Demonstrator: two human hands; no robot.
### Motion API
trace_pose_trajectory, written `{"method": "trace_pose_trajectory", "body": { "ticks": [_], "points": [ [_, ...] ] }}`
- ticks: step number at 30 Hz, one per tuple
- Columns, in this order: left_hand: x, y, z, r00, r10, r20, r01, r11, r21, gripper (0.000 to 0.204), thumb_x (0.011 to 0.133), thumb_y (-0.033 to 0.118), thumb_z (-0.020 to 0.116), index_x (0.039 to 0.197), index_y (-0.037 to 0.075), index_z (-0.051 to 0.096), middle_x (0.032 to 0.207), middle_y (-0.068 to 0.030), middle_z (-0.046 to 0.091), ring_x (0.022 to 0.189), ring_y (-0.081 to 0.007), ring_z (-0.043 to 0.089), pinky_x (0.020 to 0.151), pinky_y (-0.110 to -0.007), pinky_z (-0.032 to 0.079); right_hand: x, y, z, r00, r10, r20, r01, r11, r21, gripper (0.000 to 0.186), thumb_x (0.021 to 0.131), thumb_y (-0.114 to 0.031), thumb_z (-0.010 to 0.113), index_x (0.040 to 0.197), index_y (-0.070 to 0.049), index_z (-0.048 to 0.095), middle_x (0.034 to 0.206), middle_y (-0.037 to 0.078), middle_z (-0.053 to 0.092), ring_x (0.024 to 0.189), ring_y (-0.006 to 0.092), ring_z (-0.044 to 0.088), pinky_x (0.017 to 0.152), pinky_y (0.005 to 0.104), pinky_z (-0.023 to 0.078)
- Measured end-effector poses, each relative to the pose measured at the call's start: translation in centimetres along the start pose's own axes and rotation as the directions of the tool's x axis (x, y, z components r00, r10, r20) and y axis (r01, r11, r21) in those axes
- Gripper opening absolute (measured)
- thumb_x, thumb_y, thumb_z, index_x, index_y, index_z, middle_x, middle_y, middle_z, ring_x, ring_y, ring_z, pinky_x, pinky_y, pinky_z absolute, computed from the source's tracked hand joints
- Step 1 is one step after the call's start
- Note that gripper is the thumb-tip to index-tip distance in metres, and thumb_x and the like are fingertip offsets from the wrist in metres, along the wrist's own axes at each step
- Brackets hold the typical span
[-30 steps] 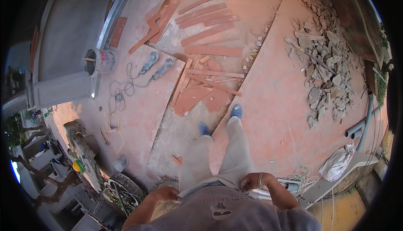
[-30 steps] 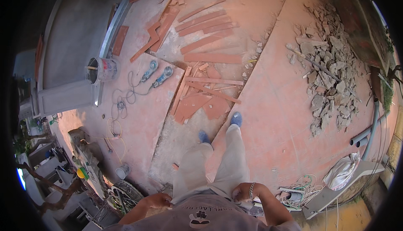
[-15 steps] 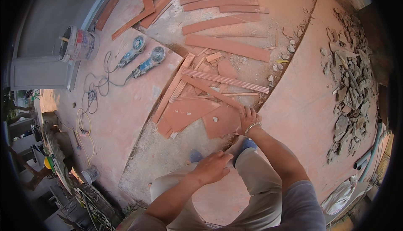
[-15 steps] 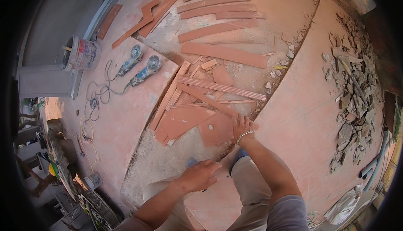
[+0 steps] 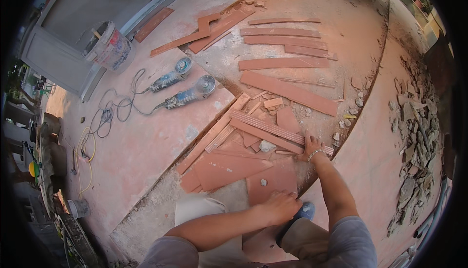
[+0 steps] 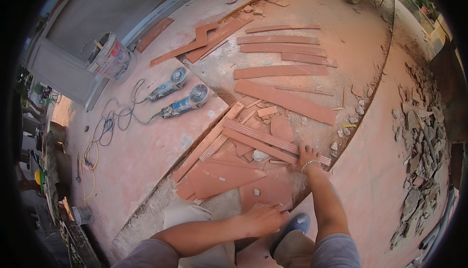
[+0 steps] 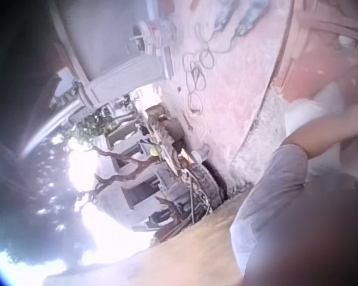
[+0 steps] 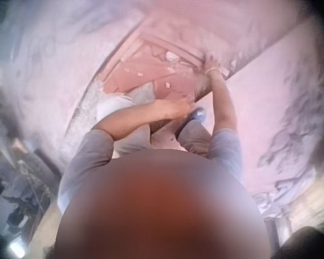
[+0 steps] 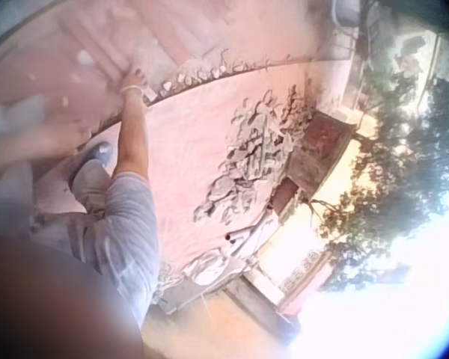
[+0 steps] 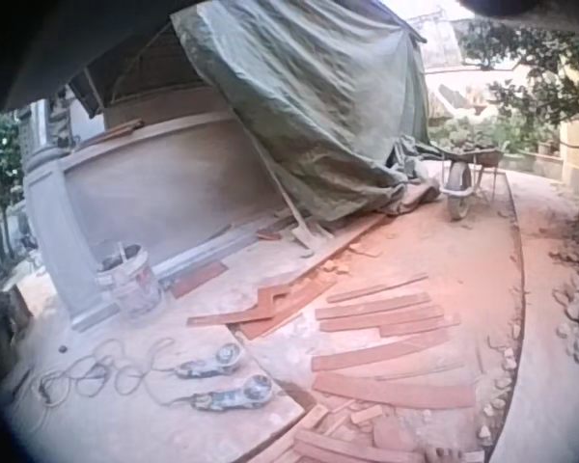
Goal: The person walks through a tiled outdoor area, picks up a bucket, then squats to sort broken terracotta tiles by hand, stacking them into piles. The person later stands and uses a hoe to move debris.
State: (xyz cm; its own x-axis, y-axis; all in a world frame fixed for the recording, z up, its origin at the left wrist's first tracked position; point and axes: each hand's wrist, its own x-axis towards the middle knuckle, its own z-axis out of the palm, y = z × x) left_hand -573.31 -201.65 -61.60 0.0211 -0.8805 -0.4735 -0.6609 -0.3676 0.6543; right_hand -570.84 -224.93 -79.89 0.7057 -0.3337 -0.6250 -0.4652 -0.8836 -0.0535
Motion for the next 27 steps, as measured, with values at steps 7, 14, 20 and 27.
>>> {"method": "trace_pose_trajectory", "body": {
  "ticks": [7, 14, 20, 27],
  "points": [
    [-0.5, -1.1, -0.5, 0.994, -0.084, -0.075, 0.086, 0.996, 0.022, 0.036, 0.083, 0.02, 0.068, 0.114, 0.003, 0.06, 0.119, -0.0197, 0.058, 0.114, -0.0366, 0.058, 0.091, -0.053, 0.047, 0.2, 0.2, 3.0, 0.99, -0.121, -0.065, 0.121, 0.993, -0.013, 0.076, 0.075, -0.03, 0.075, 0.136, -0.005, 0.038, 0.122, 0.028, 0.054, 0.118, 0.0434, 0.054, 0.098, 0.0511, 0.046],
    [0.1, -0.7, 0.6, 0.997, 0.01, -0.076, -0.006, 0.999, 0.042, 0.027, 0.087, 0.016, 0.059, 0.111, 0.004, 0.065, 0.119, -0.0163, 0.061, 0.113, -0.0343, 0.059, 0.09, -0.05, 0.049, -2.9, -0.4, 0.9, 0.984, -0.155, -0.086, 0.156, 0.988, 0.004, 0.046, 0.075, -0.025, 0.072, 0.111, 0.0, 0.056, 0.115, 0.026, 0.057, 0.102, 0.0431, 0.062, 0.091, 0.0475, 0.052],
    [1.0, -0.7, 0.0, 0.999, 0.037, 0.02, -0.037, 0.999, 0.02, 0.035, 0.084, 0.021, 0.066, 0.114, 0.003, 0.06, 0.12, -0.0179, 0.058, 0.118, -0.0363, 0.055, 0.092, -0.056, 0.047, -7.7, 3.0, -4.6, 0.985, -0.15, -0.083, 0.144, 0.987, -0.07, 0.043, 0.077, -0.029, 0.069, 0.107, 0.001, 0.06, 0.108, 0.024, 0.061, 0.102, 0.0402, 0.063, 0.089, 0.0455, 0.053],
    [0.6, -2.4, -0.9, 0.996, 0.012, 0.085, -0.014, 1.0, 0.02, 0.037, 0.083, 0.022, 0.066, 0.115, 0.004, 0.06, 0.12, -0.0211, 0.059, 0.116, -0.0392, 0.056, 0.094, -0.053, 0.048, -19.7, 13.0, -1.1, 0.984, 0.149, -0.097, -0.126, 0.969, 0.214, 0.04, 0.064, -0.029, 0.072, 0.087, 0.003, 0.063, 0.088, 0.025, 0.064, 0.087, 0.0387, 0.065, 0.079, 0.0435, 0.053]
  ]
}}
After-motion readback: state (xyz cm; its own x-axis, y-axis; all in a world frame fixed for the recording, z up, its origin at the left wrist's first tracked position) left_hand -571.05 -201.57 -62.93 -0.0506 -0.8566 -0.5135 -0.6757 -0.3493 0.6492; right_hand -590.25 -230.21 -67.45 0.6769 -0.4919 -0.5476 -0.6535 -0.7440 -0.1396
